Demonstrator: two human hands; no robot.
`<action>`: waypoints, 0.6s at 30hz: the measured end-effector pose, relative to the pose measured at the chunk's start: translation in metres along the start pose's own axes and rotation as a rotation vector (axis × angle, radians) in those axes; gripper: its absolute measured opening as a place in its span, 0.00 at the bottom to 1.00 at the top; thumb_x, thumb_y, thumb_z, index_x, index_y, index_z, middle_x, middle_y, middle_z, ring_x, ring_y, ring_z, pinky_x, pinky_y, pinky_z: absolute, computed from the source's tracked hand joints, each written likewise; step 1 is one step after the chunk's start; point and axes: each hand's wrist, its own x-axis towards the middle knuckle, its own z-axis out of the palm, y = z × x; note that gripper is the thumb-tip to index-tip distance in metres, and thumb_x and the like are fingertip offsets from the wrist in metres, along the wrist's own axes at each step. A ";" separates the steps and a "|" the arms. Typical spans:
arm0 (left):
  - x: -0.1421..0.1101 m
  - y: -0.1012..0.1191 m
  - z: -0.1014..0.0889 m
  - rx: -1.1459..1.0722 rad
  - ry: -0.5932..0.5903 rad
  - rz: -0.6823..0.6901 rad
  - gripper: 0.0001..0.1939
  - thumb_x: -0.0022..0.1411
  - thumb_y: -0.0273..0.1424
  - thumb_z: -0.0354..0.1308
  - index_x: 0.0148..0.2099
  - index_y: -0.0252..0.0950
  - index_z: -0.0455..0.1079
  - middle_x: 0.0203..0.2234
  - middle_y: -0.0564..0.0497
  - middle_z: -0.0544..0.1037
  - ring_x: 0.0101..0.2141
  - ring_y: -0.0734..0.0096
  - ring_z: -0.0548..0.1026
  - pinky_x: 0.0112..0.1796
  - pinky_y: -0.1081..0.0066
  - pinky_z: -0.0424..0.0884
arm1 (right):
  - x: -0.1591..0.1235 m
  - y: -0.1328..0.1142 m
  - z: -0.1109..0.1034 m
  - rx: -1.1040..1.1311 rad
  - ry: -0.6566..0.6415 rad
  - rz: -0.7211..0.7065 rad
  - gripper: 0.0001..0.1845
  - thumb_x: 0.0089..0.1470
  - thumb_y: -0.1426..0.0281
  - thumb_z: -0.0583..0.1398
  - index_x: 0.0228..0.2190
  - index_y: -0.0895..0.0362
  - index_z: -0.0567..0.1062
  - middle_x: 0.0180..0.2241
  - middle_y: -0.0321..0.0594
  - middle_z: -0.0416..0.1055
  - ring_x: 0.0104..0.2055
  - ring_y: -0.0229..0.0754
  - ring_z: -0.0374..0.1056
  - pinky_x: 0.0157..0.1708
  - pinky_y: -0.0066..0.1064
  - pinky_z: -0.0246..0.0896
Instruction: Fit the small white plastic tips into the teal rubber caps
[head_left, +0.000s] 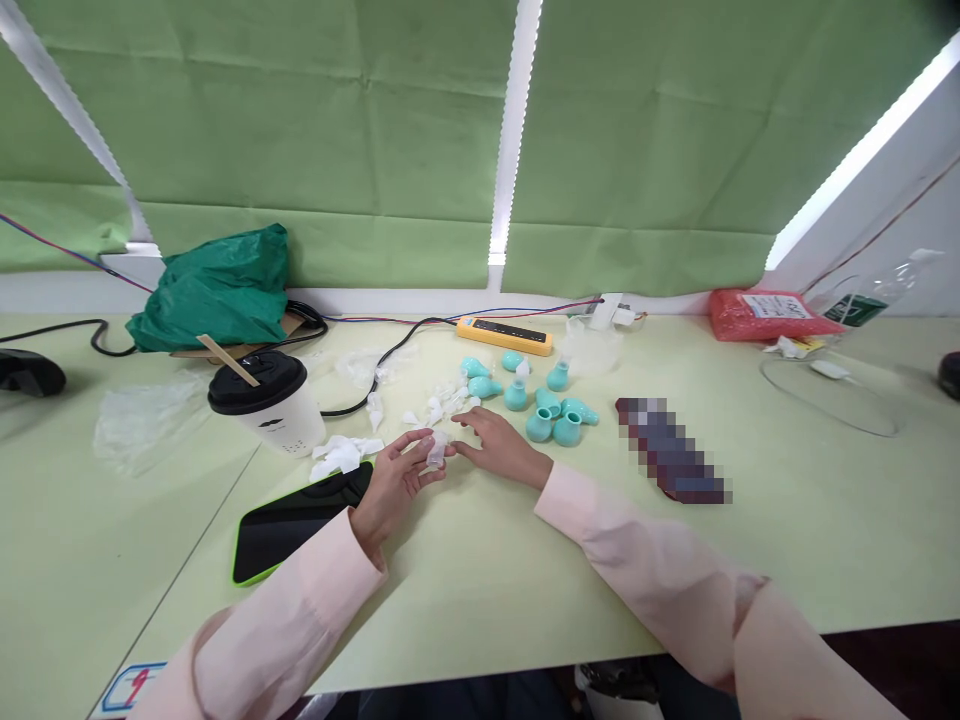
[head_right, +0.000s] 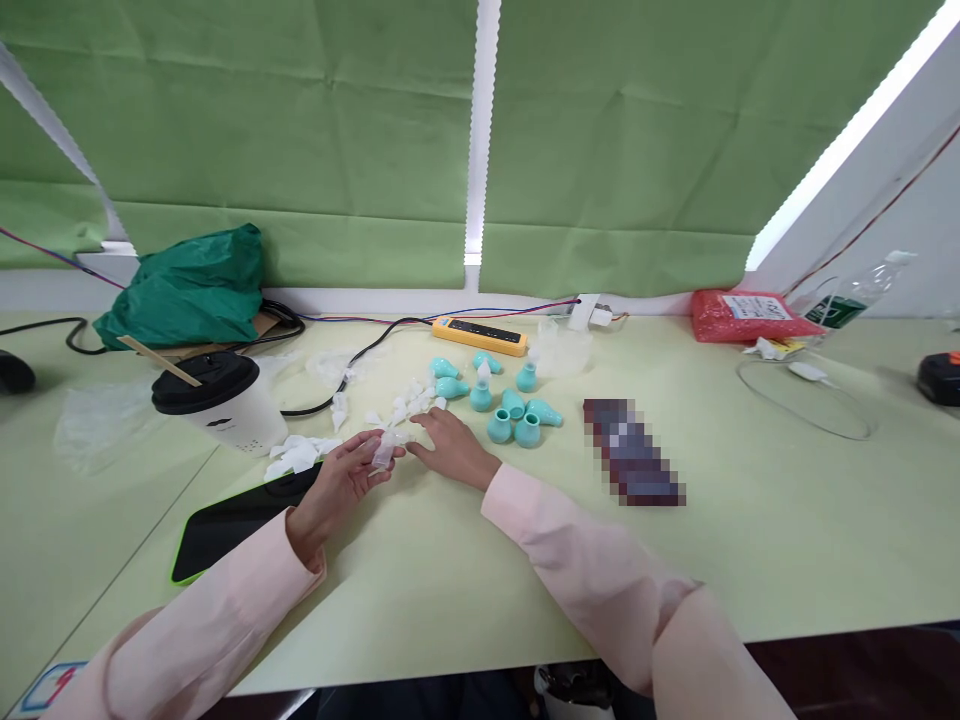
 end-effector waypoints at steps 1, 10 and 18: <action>0.000 0.002 -0.001 -0.012 0.018 0.012 0.13 0.49 0.29 0.56 0.40 0.33 0.63 0.27 0.47 0.74 0.27 0.75 0.72 0.30 0.75 0.69 | 0.005 -0.002 0.004 -0.019 -0.016 0.000 0.17 0.48 0.65 0.54 0.41 0.59 0.66 0.36 0.44 0.65 0.39 0.41 0.61 0.37 0.32 0.56; 0.002 0.013 -0.009 -0.067 0.063 0.039 0.16 0.51 0.28 0.53 0.44 0.31 0.63 0.28 0.46 0.73 0.26 0.76 0.69 0.29 0.75 0.67 | 0.023 -0.003 0.019 -0.087 -0.072 0.035 0.11 0.44 0.66 0.56 0.31 0.58 0.70 0.29 0.39 0.67 0.33 0.40 0.63 0.27 0.27 0.54; 0.006 0.012 -0.018 -0.155 0.118 0.140 0.14 0.51 0.35 0.52 0.41 0.35 0.63 0.21 0.53 0.66 0.21 0.77 0.64 0.21 0.76 0.63 | 0.034 -0.015 0.019 -0.155 -0.023 0.020 0.18 0.50 0.61 0.49 0.42 0.55 0.65 0.37 0.41 0.63 0.40 0.42 0.59 0.31 0.29 0.55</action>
